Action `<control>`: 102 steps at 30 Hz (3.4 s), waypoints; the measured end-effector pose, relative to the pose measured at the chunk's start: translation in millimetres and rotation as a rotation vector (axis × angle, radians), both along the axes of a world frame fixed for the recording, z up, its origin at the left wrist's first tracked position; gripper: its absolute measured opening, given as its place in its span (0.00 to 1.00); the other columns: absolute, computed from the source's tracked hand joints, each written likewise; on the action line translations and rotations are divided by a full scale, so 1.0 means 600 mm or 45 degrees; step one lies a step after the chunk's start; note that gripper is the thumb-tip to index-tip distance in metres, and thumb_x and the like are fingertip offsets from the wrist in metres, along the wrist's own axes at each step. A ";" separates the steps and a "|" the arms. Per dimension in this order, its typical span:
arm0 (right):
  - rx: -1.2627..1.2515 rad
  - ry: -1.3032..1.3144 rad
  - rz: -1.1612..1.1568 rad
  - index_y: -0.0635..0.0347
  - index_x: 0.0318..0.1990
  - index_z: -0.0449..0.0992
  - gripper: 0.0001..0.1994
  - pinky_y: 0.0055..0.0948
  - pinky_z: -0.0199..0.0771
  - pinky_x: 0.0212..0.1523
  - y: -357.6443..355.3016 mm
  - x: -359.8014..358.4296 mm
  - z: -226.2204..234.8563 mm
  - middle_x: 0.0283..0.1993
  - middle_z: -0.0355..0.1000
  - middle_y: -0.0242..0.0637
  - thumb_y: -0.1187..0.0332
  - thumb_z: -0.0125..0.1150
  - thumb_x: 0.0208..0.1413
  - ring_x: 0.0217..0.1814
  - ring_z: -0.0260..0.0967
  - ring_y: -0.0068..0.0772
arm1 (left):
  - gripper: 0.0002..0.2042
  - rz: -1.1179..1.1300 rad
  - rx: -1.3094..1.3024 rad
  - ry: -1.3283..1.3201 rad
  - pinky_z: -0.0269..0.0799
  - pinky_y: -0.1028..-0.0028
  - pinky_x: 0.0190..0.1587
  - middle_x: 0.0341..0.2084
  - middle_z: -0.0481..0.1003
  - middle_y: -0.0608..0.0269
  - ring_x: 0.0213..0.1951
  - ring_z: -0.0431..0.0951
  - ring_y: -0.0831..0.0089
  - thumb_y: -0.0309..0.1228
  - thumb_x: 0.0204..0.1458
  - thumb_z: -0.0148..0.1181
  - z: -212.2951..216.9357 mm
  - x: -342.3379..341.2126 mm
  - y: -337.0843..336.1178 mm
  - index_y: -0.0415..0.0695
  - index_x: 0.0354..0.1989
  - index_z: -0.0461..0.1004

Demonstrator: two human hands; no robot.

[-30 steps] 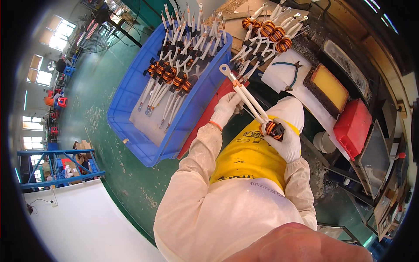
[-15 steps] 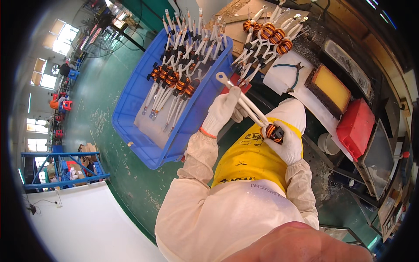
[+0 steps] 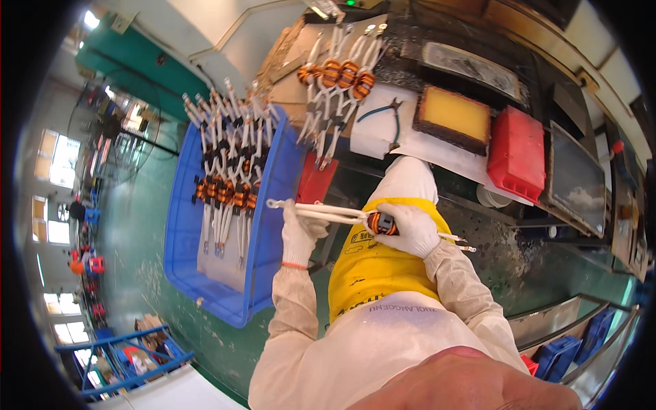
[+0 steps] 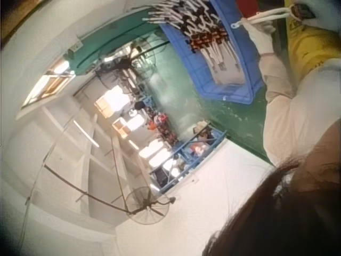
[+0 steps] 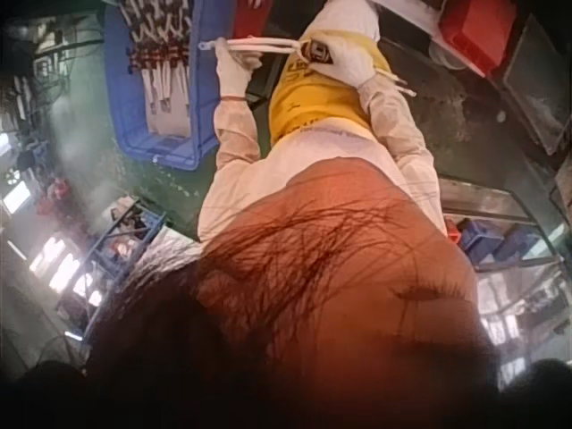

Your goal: Dipping the connector ends of metal/electrical rods into a liquid tinning bath and organizing them into containers.

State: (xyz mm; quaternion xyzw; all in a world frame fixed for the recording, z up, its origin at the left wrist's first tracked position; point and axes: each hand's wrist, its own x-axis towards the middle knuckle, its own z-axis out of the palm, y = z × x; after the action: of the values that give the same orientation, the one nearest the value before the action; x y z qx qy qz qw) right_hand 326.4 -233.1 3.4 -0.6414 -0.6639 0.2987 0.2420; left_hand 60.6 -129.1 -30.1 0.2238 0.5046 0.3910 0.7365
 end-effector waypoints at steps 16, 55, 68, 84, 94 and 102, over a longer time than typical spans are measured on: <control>0.223 -0.013 -0.192 0.52 0.49 0.75 0.22 0.41 0.78 0.42 -0.027 0.034 0.036 0.38 0.77 0.45 0.59 0.73 0.46 0.40 0.77 0.48 | 0.41 -0.275 0.518 0.364 0.72 0.70 0.23 0.20 0.78 0.49 0.17 0.74 0.66 0.62 0.65 0.28 0.126 0.066 0.008 0.31 0.39 0.77; 0.085 -0.854 -0.649 0.53 0.54 0.71 0.31 0.44 0.78 0.41 -0.026 0.501 0.134 0.43 0.78 0.45 0.52 0.74 0.43 0.42 0.77 0.52 | 0.23 -0.736 2.330 1.473 0.47 0.40 0.69 0.59 0.64 0.42 0.63 0.61 0.42 0.33 0.56 0.51 0.027 0.742 0.005 0.45 0.62 0.63; 0.149 -0.788 -0.706 0.55 0.51 0.73 0.29 0.41 0.78 0.40 -0.013 0.503 0.128 0.37 0.78 0.47 0.50 0.74 0.44 0.40 0.78 0.52 | 0.18 -0.758 2.236 1.398 0.44 0.46 0.72 0.61 0.63 0.40 0.67 0.59 0.46 0.34 0.58 0.48 0.016 0.765 0.008 0.43 0.57 0.65; 0.039 -0.757 -0.678 0.58 0.49 0.72 0.28 0.40 0.76 0.39 0.003 0.507 0.134 0.37 0.78 0.48 0.52 0.74 0.45 0.40 0.77 0.54 | 0.13 -0.654 2.293 1.377 0.49 0.47 0.70 0.47 0.69 0.45 0.57 0.65 0.48 0.32 0.53 0.52 0.021 0.776 0.013 0.41 0.46 0.70; 0.022 -0.832 -0.654 0.59 0.50 0.72 0.30 0.40 0.77 0.39 0.012 0.500 0.142 0.36 0.78 0.46 0.51 0.74 0.44 0.40 0.78 0.52 | 0.11 -0.636 2.274 1.368 0.50 0.48 0.69 0.46 0.69 0.47 0.56 0.65 0.49 0.31 0.52 0.52 0.011 0.778 0.015 0.41 0.43 0.71; -0.084 -0.892 -0.639 0.55 0.50 0.72 0.30 0.42 0.77 0.40 0.022 0.492 0.154 0.39 0.78 0.45 0.47 0.72 0.44 0.41 0.77 0.53 | 0.10 -0.642 2.218 1.331 0.53 0.50 0.68 0.44 0.69 0.49 0.55 0.66 0.52 0.30 0.52 0.54 0.014 0.770 0.017 0.42 0.42 0.70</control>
State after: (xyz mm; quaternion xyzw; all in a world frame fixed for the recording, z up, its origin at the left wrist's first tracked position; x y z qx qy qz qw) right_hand 621.6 -219.9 95.7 -0.8530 -0.5196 0.0160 0.0465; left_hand 522.3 -119.1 -21.9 0.9170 0.2425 0.3087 0.0706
